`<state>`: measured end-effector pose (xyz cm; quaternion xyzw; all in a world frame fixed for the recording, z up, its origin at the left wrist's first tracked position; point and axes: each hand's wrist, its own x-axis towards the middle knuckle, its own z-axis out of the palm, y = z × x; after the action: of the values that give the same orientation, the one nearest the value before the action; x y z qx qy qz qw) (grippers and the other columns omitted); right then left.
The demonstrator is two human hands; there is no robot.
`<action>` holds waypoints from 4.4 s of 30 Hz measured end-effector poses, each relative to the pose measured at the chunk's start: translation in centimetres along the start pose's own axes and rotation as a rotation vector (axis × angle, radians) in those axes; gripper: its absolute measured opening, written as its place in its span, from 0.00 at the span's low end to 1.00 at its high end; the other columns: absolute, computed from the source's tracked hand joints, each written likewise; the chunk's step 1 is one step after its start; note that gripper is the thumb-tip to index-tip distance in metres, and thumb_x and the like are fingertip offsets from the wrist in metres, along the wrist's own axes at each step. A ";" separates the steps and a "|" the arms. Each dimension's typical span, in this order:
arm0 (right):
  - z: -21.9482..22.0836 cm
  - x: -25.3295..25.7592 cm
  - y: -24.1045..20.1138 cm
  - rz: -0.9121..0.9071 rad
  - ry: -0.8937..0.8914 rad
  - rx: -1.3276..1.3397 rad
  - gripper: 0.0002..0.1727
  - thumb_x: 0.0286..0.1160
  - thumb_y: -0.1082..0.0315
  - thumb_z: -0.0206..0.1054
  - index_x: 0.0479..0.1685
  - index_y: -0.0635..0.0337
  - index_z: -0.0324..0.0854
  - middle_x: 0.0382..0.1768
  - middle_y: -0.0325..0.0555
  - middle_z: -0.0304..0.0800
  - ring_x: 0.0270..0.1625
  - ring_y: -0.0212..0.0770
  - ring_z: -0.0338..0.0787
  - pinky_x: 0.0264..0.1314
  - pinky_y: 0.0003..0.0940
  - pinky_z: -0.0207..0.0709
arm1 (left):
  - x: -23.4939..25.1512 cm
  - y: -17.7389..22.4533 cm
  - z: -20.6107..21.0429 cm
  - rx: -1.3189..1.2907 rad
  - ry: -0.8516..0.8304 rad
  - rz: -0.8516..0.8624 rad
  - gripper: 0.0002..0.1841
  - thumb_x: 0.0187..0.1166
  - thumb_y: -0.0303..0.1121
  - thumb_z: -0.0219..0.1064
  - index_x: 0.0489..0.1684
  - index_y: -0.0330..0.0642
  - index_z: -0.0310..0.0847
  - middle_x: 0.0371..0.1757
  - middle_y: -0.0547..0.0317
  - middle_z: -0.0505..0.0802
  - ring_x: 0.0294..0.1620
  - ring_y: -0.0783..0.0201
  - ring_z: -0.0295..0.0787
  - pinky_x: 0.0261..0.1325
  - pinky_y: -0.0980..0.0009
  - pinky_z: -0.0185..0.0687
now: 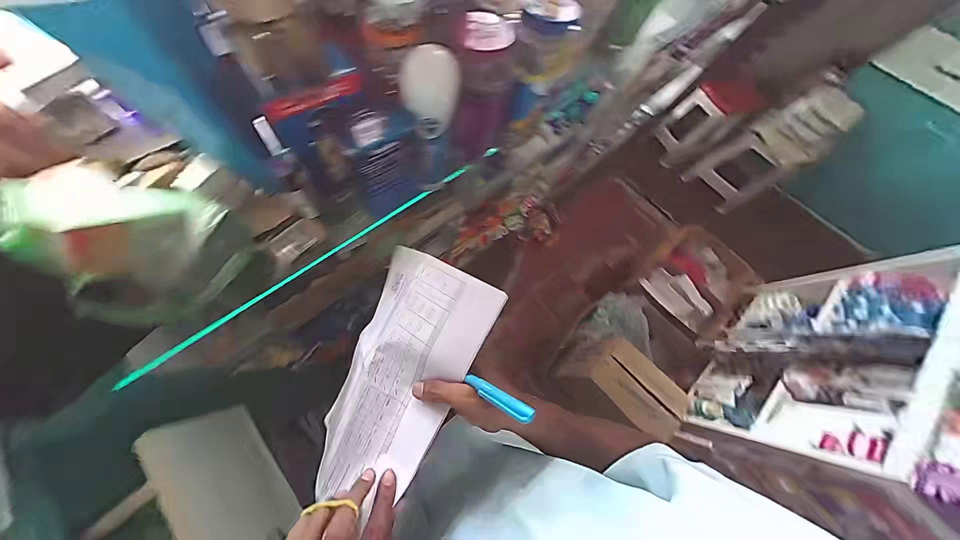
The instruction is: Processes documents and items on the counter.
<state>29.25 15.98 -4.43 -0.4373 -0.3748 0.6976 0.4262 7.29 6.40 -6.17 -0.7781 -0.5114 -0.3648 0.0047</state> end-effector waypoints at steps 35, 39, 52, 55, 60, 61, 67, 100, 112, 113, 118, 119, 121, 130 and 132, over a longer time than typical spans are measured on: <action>-96.3 -7.9 -26.4 -0.505 1.504 -0.395 0.08 0.70 0.73 0.72 0.45 0.62 0.85 0.33 0.30 0.86 0.37 0.22 0.84 0.45 0.22 0.81 | 62.4 53.6 81.7 -1.560 -0.846 -0.402 0.13 0.83 0.18 0.57 0.62 0.27 0.76 0.43 0.53 0.96 0.42 0.64 0.96 0.50 0.65 0.94; -107.0 -5.0 -32.6 -0.673 1.392 -0.237 0.10 0.71 0.82 0.68 0.45 0.60 0.87 0.34 0.29 0.92 0.38 0.23 0.90 0.49 0.21 0.86 | 69.0 59.3 87.9 -1.618 -0.805 -0.449 0.12 0.86 0.19 0.53 0.58 0.29 0.79 0.41 0.52 0.96 0.41 0.63 0.97 0.50 0.63 0.95; -145.3 1.6 -49.0 -0.535 0.934 -0.551 0.08 0.64 0.75 0.70 0.39 0.52 0.85 0.34 0.21 0.91 0.40 0.16 0.88 0.48 0.16 0.84 | 87.1 71.7 113.2 -0.328 -0.371 -0.330 0.32 0.83 0.53 0.64 0.76 0.37 0.76 0.60 0.37 0.91 0.61 0.40 0.89 0.67 0.39 0.80; -149.8 4.5 -53.8 -0.537 0.827 -0.718 0.08 0.63 0.69 0.71 0.41 0.57 0.85 0.36 0.22 0.89 0.43 0.12 0.86 0.52 0.13 0.81 | 93.2 74.1 118.6 0.054 -0.455 -0.516 0.51 0.69 0.71 0.66 0.88 0.43 0.64 0.76 0.24 0.77 0.76 0.27 0.74 0.72 0.30 0.69; -153.7 9.1 -57.0 -0.523 0.665 -0.731 0.08 0.68 0.74 0.71 0.45 0.63 0.84 0.38 0.23 0.91 0.44 0.13 0.88 0.54 0.16 0.83 | 96.2 75.3 123.2 0.110 -0.479 -0.630 0.47 0.61 0.59 0.73 0.84 0.43 0.68 0.77 0.26 0.75 0.77 0.31 0.72 0.70 0.37 0.73; -154.2 9.8 -57.5 -0.515 0.635 -0.736 0.07 0.68 0.75 0.71 0.44 0.63 0.84 0.38 0.23 0.91 0.44 0.13 0.88 0.54 0.16 0.83 | 96.1 75.0 123.3 0.073 -0.445 -0.637 0.49 0.58 0.57 0.76 0.84 0.43 0.68 0.75 0.26 0.76 0.75 0.32 0.73 0.68 0.38 0.76; -156.9 12.2 -62.2 -0.675 0.422 -0.572 0.11 0.72 0.74 0.72 0.48 0.45 0.89 0.46 0.17 0.94 0.51 0.18 0.90 0.61 0.22 0.85 | 93.4 72.5 117.1 -0.007 -0.163 -0.590 0.46 0.47 0.51 0.84 0.72 0.36 0.78 0.65 0.30 0.84 0.68 0.33 0.80 0.70 0.40 0.77; -157.6 46.8 -58.9 -0.330 -0.034 -0.425 0.28 0.81 0.72 0.66 0.81 0.59 0.73 0.42 0.32 0.94 0.37 0.18 0.90 0.44 0.16 0.85 | 94.9 82.7 130.3 0.137 0.051 -0.137 0.10 0.67 0.19 0.67 0.37 0.37 0.96 0.41 0.51 0.97 0.46 0.56 0.94 0.53 0.64 0.90; -158.1 47.0 -58.9 -0.368 -0.105 -0.243 0.24 0.92 0.47 0.50 0.71 0.50 0.77 0.43 0.18 0.94 0.43 0.19 0.93 0.50 0.21 0.89 | 95.6 83.3 131.1 -0.243 0.282 -0.526 0.05 0.60 0.20 0.80 0.31 0.34 0.95 0.37 0.49 0.96 0.41 0.61 0.91 0.48 0.70 0.89; -158.2 46.9 -59.0 -0.372 -0.106 -0.260 0.26 0.91 0.44 0.51 0.72 0.50 0.77 0.44 0.18 0.94 0.44 0.18 0.93 0.51 0.20 0.89 | 95.8 83.1 131.1 -0.369 0.329 -0.582 0.05 0.59 0.18 0.81 0.30 0.31 0.94 0.36 0.48 0.95 0.41 0.62 0.91 0.46 0.71 0.89; -158.9 46.8 -59.5 -0.309 -0.112 -0.505 0.36 0.70 0.70 0.75 0.82 0.54 0.71 0.46 0.33 0.93 0.39 0.19 0.89 0.45 0.18 0.86 | 97.5 81.0 124.0 -0.759 0.710 -0.899 0.03 0.80 0.26 0.70 0.41 0.45 0.86 0.35 0.69 0.92 0.34 0.78 0.88 0.39 0.77 0.88; -159.0 46.9 -59.4 -0.299 -0.105 -0.521 0.38 0.67 0.72 0.77 0.83 0.53 0.71 0.44 0.34 0.91 0.36 0.21 0.87 0.42 0.18 0.84 | 97.6 79.5 120.2 -0.637 0.759 -0.911 0.01 0.84 0.32 0.67 0.43 0.51 0.84 0.35 0.73 0.90 0.34 0.79 0.87 0.39 0.78 0.88; -159.0 47.0 -59.1 -0.294 -0.097 -0.514 0.38 0.66 0.73 0.77 0.83 0.51 0.71 0.41 0.35 0.90 0.32 0.22 0.85 0.38 0.19 0.83 | 97.0 74.6 112.1 -0.360 0.872 -0.870 0.03 0.88 0.37 0.63 0.44 0.52 0.79 0.34 0.74 0.88 0.35 0.78 0.87 0.42 0.76 0.89; -157.8 46.7 -59.5 -0.282 -0.054 -0.482 0.35 0.65 0.78 0.74 0.78 0.51 0.76 0.45 0.37 0.93 0.39 0.26 0.91 0.43 0.22 0.87 | 90.4 51.9 99.3 0.174 0.791 -1.216 0.19 0.75 0.41 0.76 0.52 0.35 0.84 0.45 0.55 0.89 0.46 0.69 0.86 0.58 0.68 0.81; -157.5 46.5 -59.7 -0.277 -0.041 -0.492 0.35 0.65 0.79 0.74 0.78 0.51 0.77 0.46 0.38 0.93 0.40 0.27 0.92 0.43 0.23 0.88 | 89.1 50.2 100.1 0.216 0.732 -1.271 0.21 0.75 0.44 0.76 0.53 0.34 0.85 0.47 0.51 0.90 0.49 0.65 0.85 0.60 0.63 0.80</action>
<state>179.75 103.79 -17.45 -0.4579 -0.5978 0.5294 0.3908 122.50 91.10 -10.22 -0.1558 -0.8619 -0.4810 0.0393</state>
